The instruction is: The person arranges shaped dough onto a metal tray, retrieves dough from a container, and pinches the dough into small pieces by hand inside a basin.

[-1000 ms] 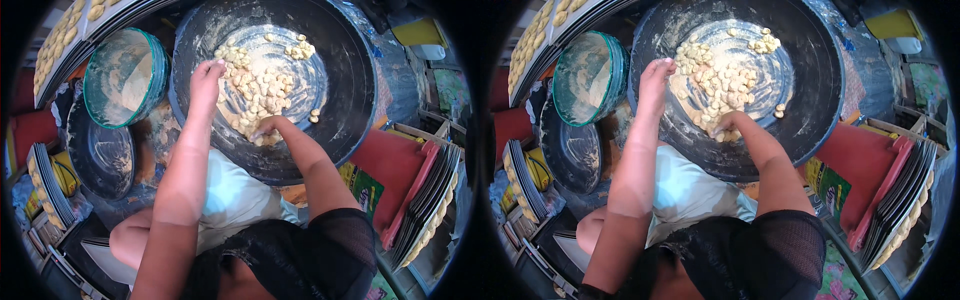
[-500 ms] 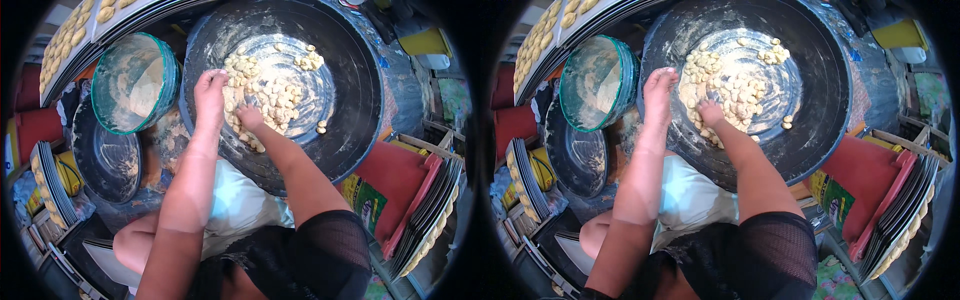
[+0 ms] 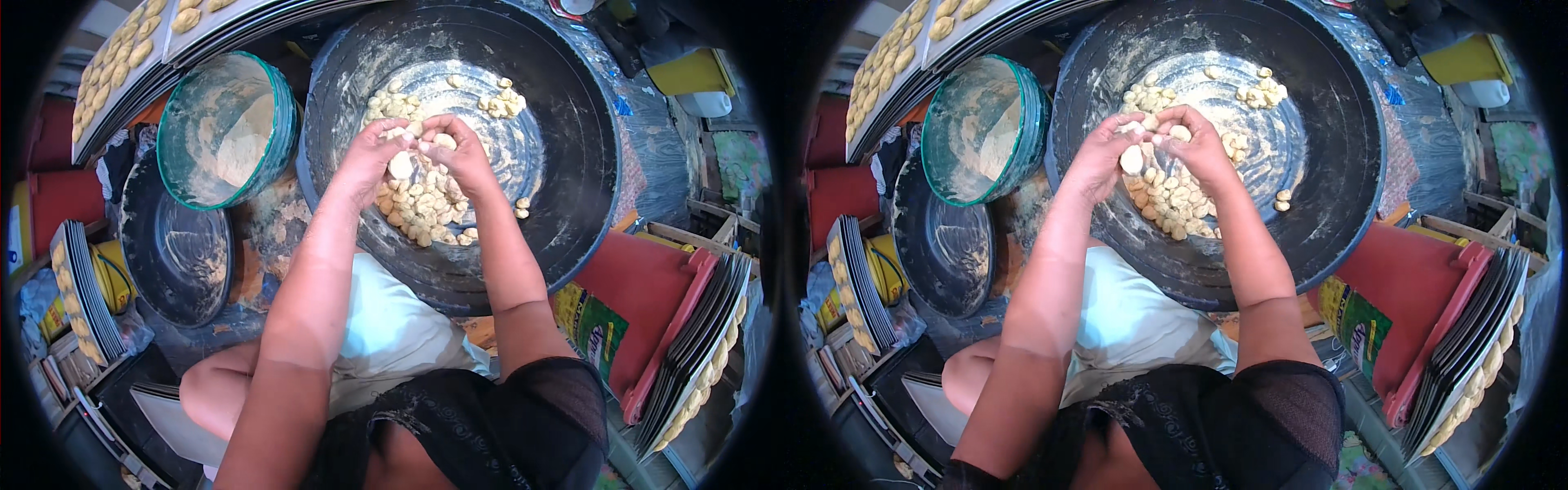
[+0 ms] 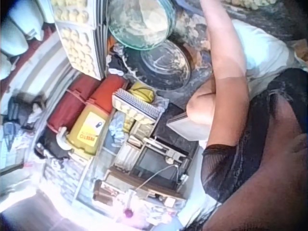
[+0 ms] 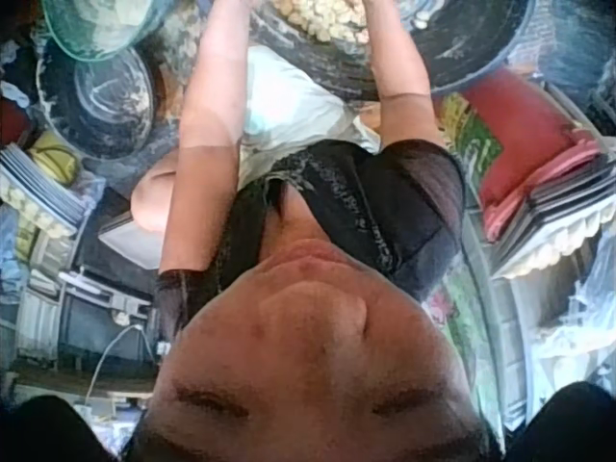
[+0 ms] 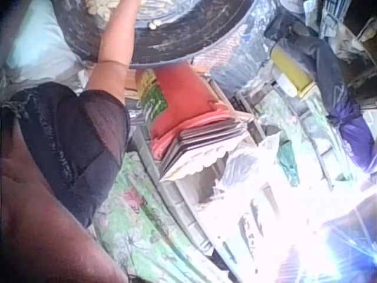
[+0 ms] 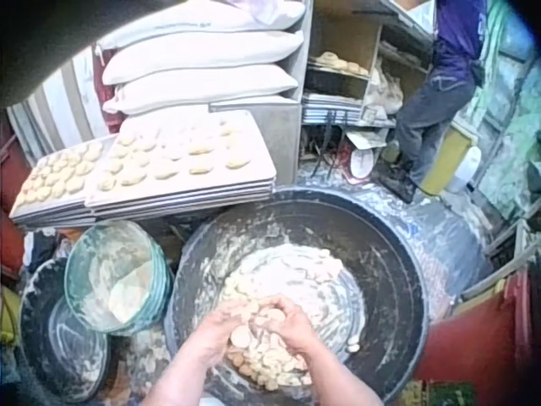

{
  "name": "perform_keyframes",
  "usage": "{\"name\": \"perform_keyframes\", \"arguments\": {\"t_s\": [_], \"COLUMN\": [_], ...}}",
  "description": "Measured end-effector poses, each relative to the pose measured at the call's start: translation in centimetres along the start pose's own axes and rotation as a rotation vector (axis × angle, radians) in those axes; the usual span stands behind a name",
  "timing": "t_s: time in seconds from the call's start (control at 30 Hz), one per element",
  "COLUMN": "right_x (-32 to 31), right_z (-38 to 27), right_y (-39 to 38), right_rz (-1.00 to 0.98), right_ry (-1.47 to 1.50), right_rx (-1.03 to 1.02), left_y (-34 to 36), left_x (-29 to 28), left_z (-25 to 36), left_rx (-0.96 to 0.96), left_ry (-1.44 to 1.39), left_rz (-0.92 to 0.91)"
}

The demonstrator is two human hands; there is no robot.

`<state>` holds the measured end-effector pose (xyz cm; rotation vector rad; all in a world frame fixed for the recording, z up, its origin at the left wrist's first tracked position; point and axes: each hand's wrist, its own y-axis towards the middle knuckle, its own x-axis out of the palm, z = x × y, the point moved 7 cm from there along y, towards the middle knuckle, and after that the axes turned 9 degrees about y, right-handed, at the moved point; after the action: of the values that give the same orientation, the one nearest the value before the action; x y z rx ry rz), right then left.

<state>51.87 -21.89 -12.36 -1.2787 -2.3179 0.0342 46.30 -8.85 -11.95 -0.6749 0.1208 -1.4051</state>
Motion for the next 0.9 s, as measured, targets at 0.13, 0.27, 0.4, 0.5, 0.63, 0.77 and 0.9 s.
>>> {"name": "perform_keyframes", "arguments": {"t_s": [0.13, 0.27, 0.4, 0.5, 0.63, 0.77, 0.9], "right_x": [2.8, 2.3, -8.7, -11.9, -2.3, -6.5, -9.6], "right_z": [1.0, 4.1, 12.2, 15.1, 17.3, 19.9, 19.5], "right_y": [-0.5, 3.3, 13.5, 16.0, 16.3, 18.4, 18.3], "right_rz": [-0.182, -0.35, -0.05, 0.536, 0.405, 0.077, 0.513], "right_ry": [-0.127, -0.39, -0.676, -0.757, -1.261, -0.575, -0.396], "right_rx": [0.029, 0.166, 0.208, 0.314, 0.391, 0.203, 0.037], "left_y": [-0.5, -1.5, -1.7, -1.0, -2.6, -2.3, -2.6], "left_x": [-0.6, -4.8, -4.0, -5.1, -7.8, -6.5, -5.8], "left_z": [0.0, 0.3, 2.4, 1.9, 1.7, 2.8, 3.3], "left_rx": [0.002, 0.089, 0.226, 0.327, 0.35, 0.381, 0.369], "left_ry": [-0.077, 0.172, 0.119, 0.023, -0.039, -0.119, -0.139], "left_rz": [0.077, 0.322, 0.496, 0.557, 0.674, 0.644, 0.648]}}
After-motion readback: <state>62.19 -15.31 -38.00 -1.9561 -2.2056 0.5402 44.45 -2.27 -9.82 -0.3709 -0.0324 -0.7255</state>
